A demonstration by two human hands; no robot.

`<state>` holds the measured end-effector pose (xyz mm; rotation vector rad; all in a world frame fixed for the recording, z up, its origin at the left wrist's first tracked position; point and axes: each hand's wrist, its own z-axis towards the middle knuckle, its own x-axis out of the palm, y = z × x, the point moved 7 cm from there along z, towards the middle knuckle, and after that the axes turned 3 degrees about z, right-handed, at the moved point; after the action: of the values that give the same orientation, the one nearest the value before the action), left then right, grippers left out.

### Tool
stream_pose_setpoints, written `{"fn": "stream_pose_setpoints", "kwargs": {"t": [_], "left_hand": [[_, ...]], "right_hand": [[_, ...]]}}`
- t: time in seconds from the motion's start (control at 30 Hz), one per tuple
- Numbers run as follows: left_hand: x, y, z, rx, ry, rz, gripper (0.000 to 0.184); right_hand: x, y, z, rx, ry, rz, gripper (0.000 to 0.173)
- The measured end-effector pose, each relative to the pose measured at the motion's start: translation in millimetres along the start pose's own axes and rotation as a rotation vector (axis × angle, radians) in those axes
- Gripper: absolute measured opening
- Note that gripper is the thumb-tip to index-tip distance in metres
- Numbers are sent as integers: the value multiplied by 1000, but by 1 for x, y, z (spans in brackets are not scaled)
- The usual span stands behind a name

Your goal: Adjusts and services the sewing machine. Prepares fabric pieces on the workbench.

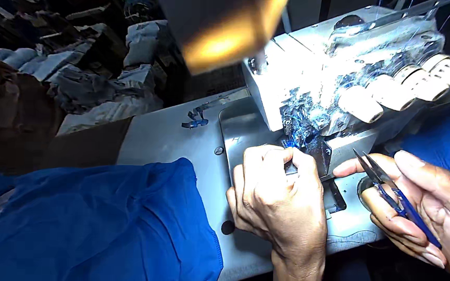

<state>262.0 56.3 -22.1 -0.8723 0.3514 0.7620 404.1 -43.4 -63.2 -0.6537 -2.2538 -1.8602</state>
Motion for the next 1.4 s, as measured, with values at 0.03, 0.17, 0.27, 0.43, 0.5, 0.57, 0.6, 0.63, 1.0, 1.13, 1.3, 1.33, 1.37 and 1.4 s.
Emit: {"fn": "stream_pose_setpoints", "kwargs": {"t": [0.03,0.17,0.27,0.43,0.5,0.57,0.6,0.63,1.0,1.13,1.3,1.33,1.37,1.4], "left_hand": [[0,0,0,0,-3,5,9],[0,-1,0,-9,12,32,9],[0,-1,2,-20,27,41,9],[0,-2,2,-10,40,45,9],[0,-2,2,-15,44,43,9],[0,-2,2,-19,42,40,10],[0,-2,2,-17,38,40,10],[0,-2,2,-11,38,43,10],[2,-2,5,-26,60,83,9],[2,-2,5,-32,75,90,9],[2,-3,6,-4,159,116,12],[3,-3,8,-5,175,115,13],[2,-3,9,-9,189,109,13],[2,-3,10,-7,202,107,13]], "right_hand": [[0,0,0,-2,-7,-9,59],[-1,2,0,4,-27,-54,59],[-1,2,1,3,-30,-49,56],[-1,3,0,15,-33,-56,57],[-1,3,0,16,-34,-61,57],[-2,3,0,17,-34,-59,56],[-2,3,0,19,-32,-55,56],[-2,3,1,20,-27,-49,56],[-2,4,0,11,-50,-57,55],[-2,4,1,-3,-48,-79,54],[-2,5,0,-29,-63,-103,53],[-1,5,0,-23,-43,-102,55],[1,6,0,-12,-3,-108,57],[1,6,0,-7,12,-108,58]]}}
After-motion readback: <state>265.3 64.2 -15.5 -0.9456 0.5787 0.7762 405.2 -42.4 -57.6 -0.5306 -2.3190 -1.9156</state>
